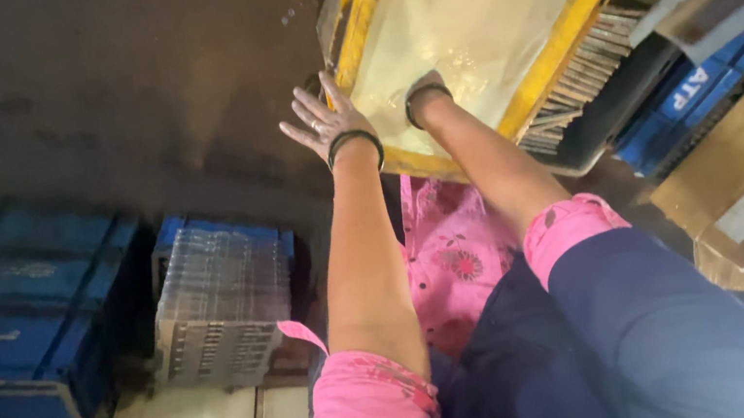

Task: The person repeatedly scoops small metal cylindrical parts from a yellow tray and transfers them into a black tray. The hands gather the parts in handfuls and move them between the two trays multiple times.

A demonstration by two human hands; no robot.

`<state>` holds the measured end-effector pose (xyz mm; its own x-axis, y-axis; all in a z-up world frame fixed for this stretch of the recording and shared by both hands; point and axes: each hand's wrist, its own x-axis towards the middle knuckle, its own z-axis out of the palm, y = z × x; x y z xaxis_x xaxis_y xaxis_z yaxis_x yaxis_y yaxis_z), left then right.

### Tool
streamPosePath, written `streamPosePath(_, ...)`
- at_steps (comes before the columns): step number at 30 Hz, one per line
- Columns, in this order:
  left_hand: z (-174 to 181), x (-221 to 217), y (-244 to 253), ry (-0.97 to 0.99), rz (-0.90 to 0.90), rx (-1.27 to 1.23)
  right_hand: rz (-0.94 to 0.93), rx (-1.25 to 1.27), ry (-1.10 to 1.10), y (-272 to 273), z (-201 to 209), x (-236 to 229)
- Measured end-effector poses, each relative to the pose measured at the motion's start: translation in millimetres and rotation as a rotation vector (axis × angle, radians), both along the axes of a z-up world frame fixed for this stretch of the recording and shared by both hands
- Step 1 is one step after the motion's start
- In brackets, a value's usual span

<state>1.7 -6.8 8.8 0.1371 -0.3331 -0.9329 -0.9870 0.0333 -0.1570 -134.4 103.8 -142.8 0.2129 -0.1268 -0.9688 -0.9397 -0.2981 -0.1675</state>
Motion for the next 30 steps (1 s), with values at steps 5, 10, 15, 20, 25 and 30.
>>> streamPosePath(5, -1.7, 0.8, -1.9, 0.006, 0.014, -0.024, 0.034, 0.002, 0.018, 4.7, -27.1, 0.0)
streamPosePath(10, -3.2, 2.4, 1.1, 0.015, 0.008, -0.015, -0.059, -0.053, 0.03, 17.8, -57.6, 2.8)
streamPosePath(15, -4.0, 1.4, -2.0, 0.015, 0.003, -0.031, -0.112, -0.059, 0.016, 22.7, -52.1, 4.0)
streamPosePath(20, -3.1, 1.6, 0.5, 0.025, 0.031, -0.038, -0.133, -0.043, -0.023, 24.4, -36.3, -4.4)
streamPosePath(25, -6.3, 3.7, 4.4, 0.007, 0.006, -0.047, -0.153, -0.021, -0.013, 12.2, -40.7, -7.8)
streamPosePath(30, -13.4, 5.0, 6.6, 0.019, 0.035, -0.119, -0.148, 0.002, 0.003, 5.6, -43.7, 3.3)
